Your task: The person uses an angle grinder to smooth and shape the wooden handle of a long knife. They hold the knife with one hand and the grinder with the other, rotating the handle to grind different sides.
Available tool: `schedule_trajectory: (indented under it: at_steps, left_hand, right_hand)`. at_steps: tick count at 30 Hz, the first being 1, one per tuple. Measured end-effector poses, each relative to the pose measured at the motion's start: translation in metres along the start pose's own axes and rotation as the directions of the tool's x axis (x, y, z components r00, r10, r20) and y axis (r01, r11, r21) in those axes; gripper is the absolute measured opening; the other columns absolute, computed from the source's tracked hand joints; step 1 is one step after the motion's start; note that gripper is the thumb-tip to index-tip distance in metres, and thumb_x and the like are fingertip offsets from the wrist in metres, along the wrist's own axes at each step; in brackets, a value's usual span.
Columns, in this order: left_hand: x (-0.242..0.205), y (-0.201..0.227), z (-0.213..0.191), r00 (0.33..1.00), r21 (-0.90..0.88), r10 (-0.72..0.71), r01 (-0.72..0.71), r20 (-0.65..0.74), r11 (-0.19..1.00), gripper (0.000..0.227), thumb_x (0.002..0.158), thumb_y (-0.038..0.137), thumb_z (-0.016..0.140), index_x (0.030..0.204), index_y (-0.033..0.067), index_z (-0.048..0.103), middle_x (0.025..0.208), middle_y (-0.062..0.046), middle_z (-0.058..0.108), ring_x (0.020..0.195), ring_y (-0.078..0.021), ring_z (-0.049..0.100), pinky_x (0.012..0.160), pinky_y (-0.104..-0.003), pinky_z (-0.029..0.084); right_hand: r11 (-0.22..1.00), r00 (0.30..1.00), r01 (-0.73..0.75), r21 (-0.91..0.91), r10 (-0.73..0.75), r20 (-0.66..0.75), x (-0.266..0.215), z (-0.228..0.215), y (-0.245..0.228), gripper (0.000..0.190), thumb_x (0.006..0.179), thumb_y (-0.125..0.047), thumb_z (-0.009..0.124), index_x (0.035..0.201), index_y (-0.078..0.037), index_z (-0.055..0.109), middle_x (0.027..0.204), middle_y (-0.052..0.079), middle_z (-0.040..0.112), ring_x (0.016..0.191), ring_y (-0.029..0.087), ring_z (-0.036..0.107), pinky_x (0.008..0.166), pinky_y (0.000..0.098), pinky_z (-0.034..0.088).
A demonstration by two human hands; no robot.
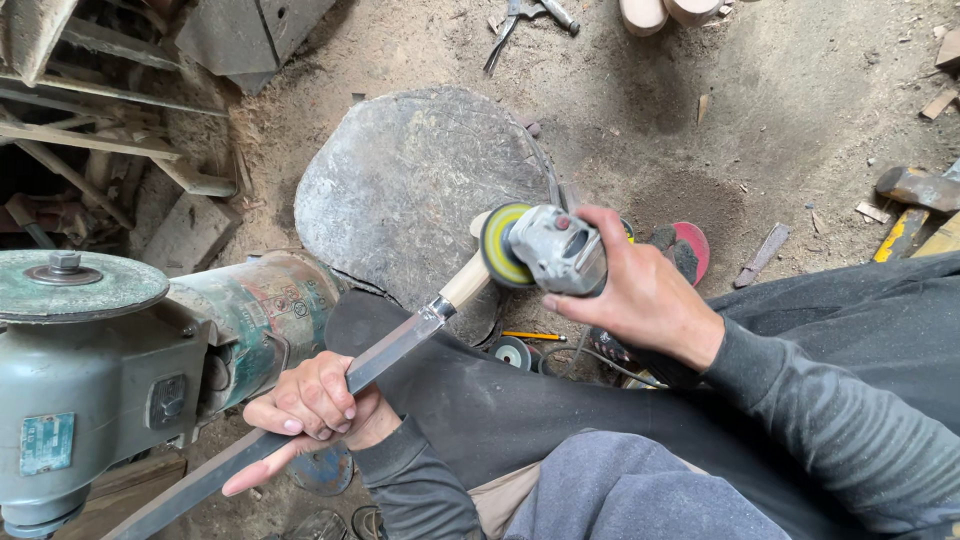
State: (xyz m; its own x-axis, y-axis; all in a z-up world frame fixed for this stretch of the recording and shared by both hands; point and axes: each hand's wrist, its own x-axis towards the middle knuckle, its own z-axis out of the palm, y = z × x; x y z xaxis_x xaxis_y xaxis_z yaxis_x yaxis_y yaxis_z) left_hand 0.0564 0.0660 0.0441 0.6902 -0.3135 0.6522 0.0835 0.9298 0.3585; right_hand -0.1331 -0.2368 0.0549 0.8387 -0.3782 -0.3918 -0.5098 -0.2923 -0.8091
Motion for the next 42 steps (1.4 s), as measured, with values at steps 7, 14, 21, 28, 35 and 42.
schedule_trajectory:
  at_steps: [7, 14, 21, 28, 35, 42]
  left_hand:
    - [-0.001, 0.000, 0.005, 1.000, 0.006, 0.003, -0.003, -0.020, 1.000, 0.089, 0.075, 0.094, 0.046, 0.076, 0.0055, 0.049, 0.051, -0.001, 0.048, 0.040, -0.0120, 0.045, 0.048, -0.026, 0.043]
    - [-0.003, 0.004, -0.003, 0.999, -0.020, -0.021, 0.020, -0.038, 1.000, 0.087, 0.075, 0.094, 0.047, 0.075, 0.0064, 0.049, 0.051, -0.001, 0.049, 0.040, -0.0117, 0.045, 0.049, -0.026, 0.043]
    - [-0.005, 0.006, -0.016, 0.999, -0.057, -0.013, 0.010, -0.050, 0.998, 0.085, 0.078, 0.092, 0.046, 0.075, 0.0073, 0.047, 0.051, -0.001, 0.049, 0.040, -0.0115, 0.044, 0.048, -0.025, 0.044]
    - [-0.004, 0.006, -0.015, 0.999, -0.052, -0.014, 0.011, -0.049, 0.999, 0.084, 0.078, 0.092, 0.047, 0.076, 0.0076, 0.047, 0.051, 0.000, 0.049, 0.040, -0.0117, 0.044, 0.048, -0.026, 0.044]
    - [-0.006, 0.007, -0.013, 0.999, -0.043, -0.020, 0.019, -0.028, 0.999, 0.084, 0.077, 0.091, 0.048, 0.075, 0.0073, 0.048, 0.051, -0.001, 0.050, 0.039, -0.0115, 0.046, 0.049, -0.025, 0.043]
    - [-0.004, 0.003, -0.014, 0.984, -0.046, 0.003, -0.011, -0.176, 0.999, 0.087, 0.078, 0.090, 0.046, 0.090, 0.0044, 0.055, 0.047, -0.002, 0.051, 0.038, -0.0090, 0.046, 0.049, -0.024, 0.040]
  right_hand:
    - [0.969, 0.970, 0.242, -0.050, -0.243, -0.028, -0.023, 0.012, -0.024, 0.092, 0.070, -0.047, 0.086, 0.140, -0.011, 0.038, 0.100, 0.022, 0.074, 0.092, 0.042, 0.073, 0.074, 0.0486, 0.058]
    - [0.987, 0.986, 0.163, -0.001, -0.163, -0.032, -0.008, 0.004, -0.014, 0.092, 0.070, -0.044, 0.086, 0.141, -0.011, 0.037, 0.099, 0.024, 0.074, 0.090, 0.043, 0.074, 0.077, 0.0480, 0.058]
    - [0.989, 0.981, 0.149, -0.007, -0.148, -0.128, 0.021, -0.006, 0.012, 0.090, 0.075, -0.041, 0.085, 0.141, -0.006, 0.035, 0.104, 0.029, 0.072, 0.094, 0.046, 0.073, 0.081, 0.0483, 0.058]
    - [0.992, 0.987, 0.128, 0.000, -0.127, -0.101, 0.022, -0.008, 0.009, 0.092, 0.073, -0.042, 0.085, 0.141, -0.006, 0.034, 0.103, 0.030, 0.072, 0.093, 0.045, 0.073, 0.082, 0.0480, 0.058]
    - [0.946, 0.944, 0.319, -0.048, -0.322, -0.076, -0.009, 0.010, -0.018, 0.093, 0.070, -0.046, 0.086, 0.140, -0.007, 0.037, 0.108, 0.026, 0.071, 0.091, 0.044, 0.072, 0.076, 0.0487, 0.057]
    - [0.975, 0.981, 0.192, -0.110, -0.191, 0.019, -0.013, 0.016, -0.023, 0.094, 0.070, -0.049, 0.085, 0.142, -0.011, 0.037, 0.097, 0.025, 0.072, 0.090, 0.043, 0.072, 0.076, 0.0488, 0.057]
